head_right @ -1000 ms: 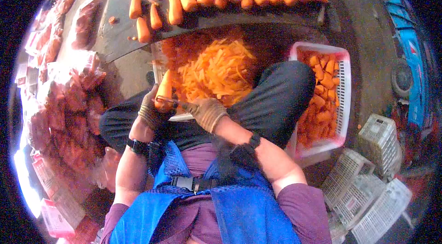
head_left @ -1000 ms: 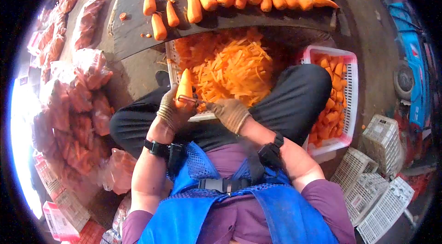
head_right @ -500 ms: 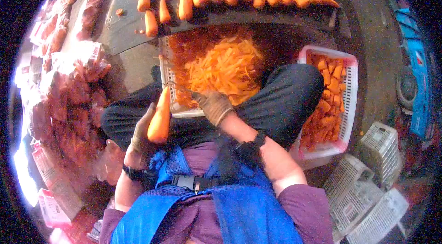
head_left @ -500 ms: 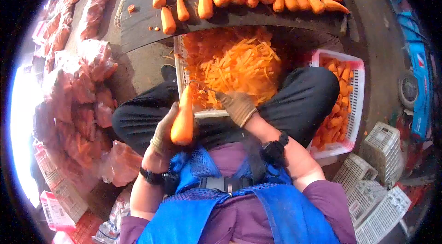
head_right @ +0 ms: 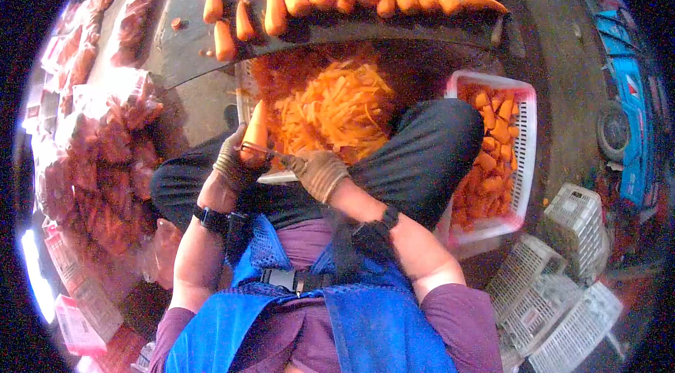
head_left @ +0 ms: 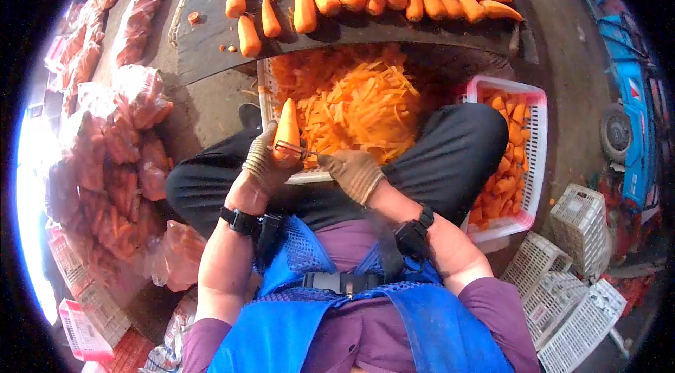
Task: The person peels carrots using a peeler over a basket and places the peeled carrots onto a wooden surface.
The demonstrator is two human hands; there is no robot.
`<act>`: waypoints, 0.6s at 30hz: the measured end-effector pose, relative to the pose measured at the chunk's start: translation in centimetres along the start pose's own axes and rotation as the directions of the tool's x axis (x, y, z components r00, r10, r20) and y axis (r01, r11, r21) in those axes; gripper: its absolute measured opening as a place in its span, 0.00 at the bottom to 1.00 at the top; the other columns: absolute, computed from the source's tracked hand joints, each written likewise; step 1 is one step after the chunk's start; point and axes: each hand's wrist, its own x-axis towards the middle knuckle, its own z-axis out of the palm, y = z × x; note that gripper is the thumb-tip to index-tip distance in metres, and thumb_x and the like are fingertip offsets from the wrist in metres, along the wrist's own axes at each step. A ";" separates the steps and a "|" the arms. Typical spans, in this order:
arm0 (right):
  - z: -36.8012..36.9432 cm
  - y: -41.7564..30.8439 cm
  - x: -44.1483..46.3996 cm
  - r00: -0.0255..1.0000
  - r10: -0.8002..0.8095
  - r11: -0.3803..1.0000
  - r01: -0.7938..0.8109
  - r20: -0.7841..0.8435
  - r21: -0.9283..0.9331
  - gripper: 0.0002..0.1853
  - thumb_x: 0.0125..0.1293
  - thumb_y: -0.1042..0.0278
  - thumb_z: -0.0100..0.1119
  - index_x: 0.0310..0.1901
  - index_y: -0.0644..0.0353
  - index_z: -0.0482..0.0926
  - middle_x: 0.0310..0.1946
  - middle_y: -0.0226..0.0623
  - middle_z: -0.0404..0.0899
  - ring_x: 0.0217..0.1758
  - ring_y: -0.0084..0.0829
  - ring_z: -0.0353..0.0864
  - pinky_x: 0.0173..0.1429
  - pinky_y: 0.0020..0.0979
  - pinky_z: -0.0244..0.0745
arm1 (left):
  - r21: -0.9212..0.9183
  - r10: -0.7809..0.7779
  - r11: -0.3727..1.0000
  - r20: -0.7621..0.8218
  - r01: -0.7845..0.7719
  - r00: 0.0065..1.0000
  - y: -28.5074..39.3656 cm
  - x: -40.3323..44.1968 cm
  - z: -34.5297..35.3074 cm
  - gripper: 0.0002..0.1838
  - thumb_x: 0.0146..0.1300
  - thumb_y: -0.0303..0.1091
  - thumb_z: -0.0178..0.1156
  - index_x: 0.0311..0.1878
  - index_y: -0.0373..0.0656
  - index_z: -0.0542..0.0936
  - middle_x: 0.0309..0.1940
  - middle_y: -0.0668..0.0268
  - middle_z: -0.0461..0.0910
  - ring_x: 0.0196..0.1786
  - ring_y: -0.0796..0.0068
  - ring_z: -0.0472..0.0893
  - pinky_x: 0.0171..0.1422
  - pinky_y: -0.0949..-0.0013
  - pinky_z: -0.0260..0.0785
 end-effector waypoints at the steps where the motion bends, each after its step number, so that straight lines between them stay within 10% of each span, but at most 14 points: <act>1: 0.2 0.2 0.1 1.000 0.001 1.000 -0.001 -0.013 0.003 0.30 0.61 0.39 0.40 0.25 0.62 0.76 0.20 0.49 0.73 0.27 0.45 0.75 0.30 0.38 0.66 | -0.011 -0.018 1.000 0.004 0.018 1.000 0.0 -0.3 0.4 0.24 0.59 0.53 0.50 0.45 0.40 0.70 0.29 0.63 0.76 0.28 0.70 0.77 0.29 0.71 0.72; 5: 0.4 0.5 0.2 0.994 -0.093 0.992 0.088 -0.052 -0.094 0.31 0.61 0.38 0.37 0.25 0.63 0.76 0.20 0.51 0.73 0.28 0.48 0.74 0.31 0.40 0.66 | 0.132 0.006 0.991 0.173 -0.029 0.985 -0.2 -1.8 -1.2 0.23 0.61 0.50 0.48 0.46 0.38 0.70 0.31 0.62 0.77 0.29 0.69 0.78 0.32 0.71 0.72; 8: -1.1 0.7 1.2 0.979 0.200 0.979 -0.199 -0.031 0.031 0.32 0.62 0.39 0.35 0.25 0.64 0.76 0.20 0.52 0.73 0.28 0.50 0.74 0.32 0.41 0.66 | 0.247 -0.015 0.969 0.063 -0.001 0.998 -1.2 -6.9 -0.3 0.23 0.63 0.48 0.47 0.47 0.36 0.71 0.32 0.61 0.77 0.29 0.70 0.78 0.32 0.72 0.72; 18: -0.8 0.4 0.4 0.997 0.068 0.997 -0.070 0.043 0.044 0.30 0.62 0.41 0.39 0.25 0.63 0.76 0.18 0.49 0.72 0.24 0.47 0.73 0.30 0.39 0.66 | -0.085 -0.060 0.994 0.088 0.067 0.994 -0.4 -4.7 -0.9 0.25 0.59 0.55 0.49 0.42 0.39 0.71 0.25 0.62 0.75 0.26 0.70 0.76 0.28 0.72 0.72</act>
